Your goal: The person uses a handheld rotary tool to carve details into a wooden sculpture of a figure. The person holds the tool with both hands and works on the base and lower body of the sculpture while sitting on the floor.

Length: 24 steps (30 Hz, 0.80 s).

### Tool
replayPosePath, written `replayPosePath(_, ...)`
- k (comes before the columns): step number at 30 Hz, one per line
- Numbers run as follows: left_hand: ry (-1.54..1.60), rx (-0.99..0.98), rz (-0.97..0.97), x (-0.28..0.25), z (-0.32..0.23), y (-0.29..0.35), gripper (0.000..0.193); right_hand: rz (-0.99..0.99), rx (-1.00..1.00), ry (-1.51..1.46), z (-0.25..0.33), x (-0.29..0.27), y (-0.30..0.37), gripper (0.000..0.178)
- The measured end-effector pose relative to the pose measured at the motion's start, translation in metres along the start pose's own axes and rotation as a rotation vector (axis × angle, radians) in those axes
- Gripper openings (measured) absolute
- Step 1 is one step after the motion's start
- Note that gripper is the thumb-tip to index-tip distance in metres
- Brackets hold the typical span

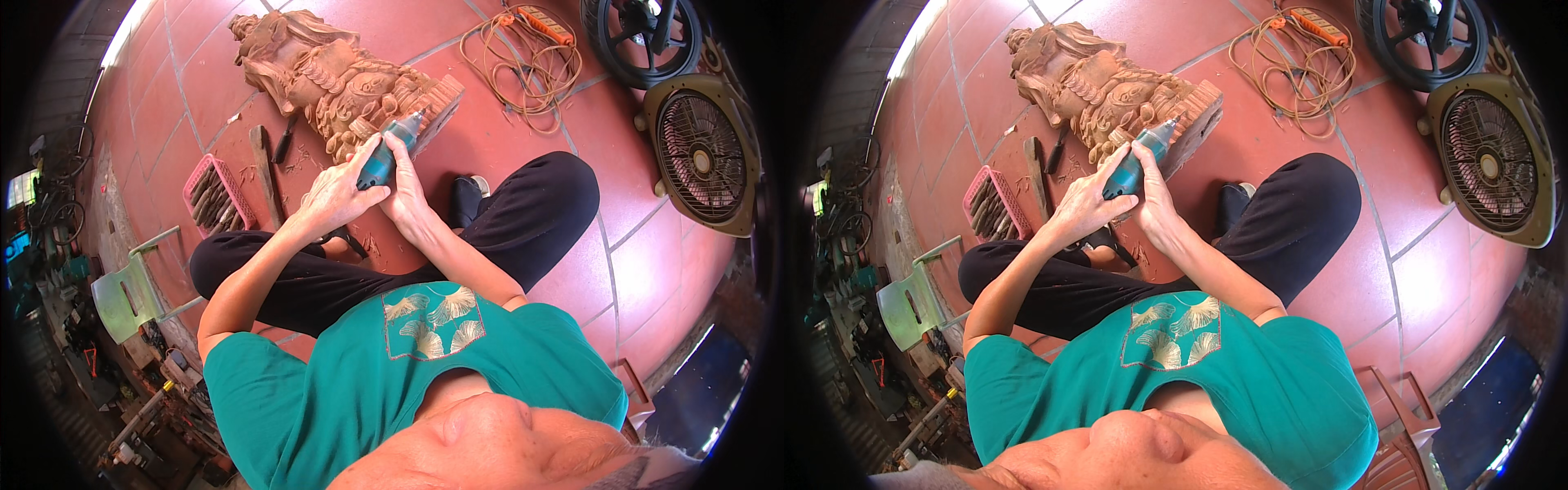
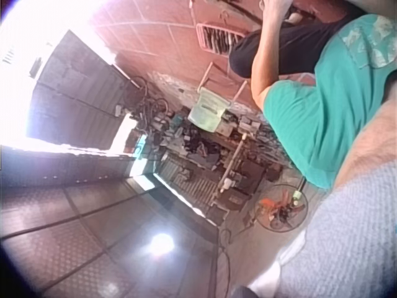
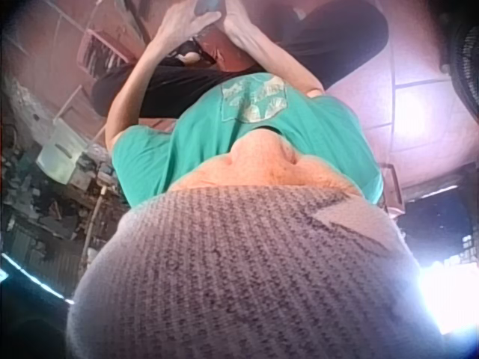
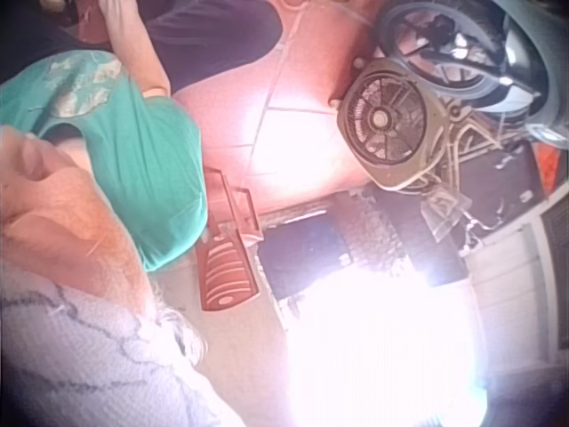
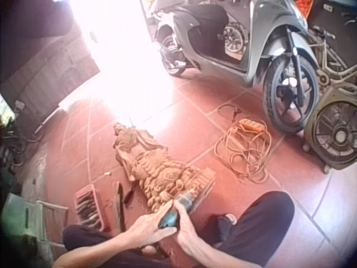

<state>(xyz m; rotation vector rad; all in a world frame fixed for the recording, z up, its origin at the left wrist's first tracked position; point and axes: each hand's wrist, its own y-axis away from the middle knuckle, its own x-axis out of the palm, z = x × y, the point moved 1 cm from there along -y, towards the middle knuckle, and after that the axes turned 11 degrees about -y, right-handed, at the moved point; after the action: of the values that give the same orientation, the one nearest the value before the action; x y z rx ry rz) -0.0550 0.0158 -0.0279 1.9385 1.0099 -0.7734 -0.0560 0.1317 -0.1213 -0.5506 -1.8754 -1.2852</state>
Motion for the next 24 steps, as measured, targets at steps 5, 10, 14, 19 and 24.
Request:
replayPosePath(5,0.003,-0.009,-0.006,-0.002,0.0,-0.001,0.088,-0.02,0.034,-0.014,0.0,-0.001,-0.005,0.045)
replayPosePath(10,-0.047,-0.003,-0.041,0.001,0.003,-0.001,0.088,-0.014,0.037,0.013,-0.001,-0.002,-0.012,0.042)
replayPosePath(14,-0.016,-0.027,-0.022,0.0,0.002,0.0,0.088,-0.015,0.036,0.017,0.0,0.002,-0.008,0.042)
replayPosePath(19,-0.021,-0.006,-0.053,0.001,0.001,-0.001,0.087,-0.007,0.072,0.0,0.002,0.001,-0.009,0.041)
replayPosePath(24,-0.021,-0.02,-0.006,-0.001,-0.001,-0.002,0.087,0.011,0.051,0.003,0.002,-0.001,-0.007,0.043)
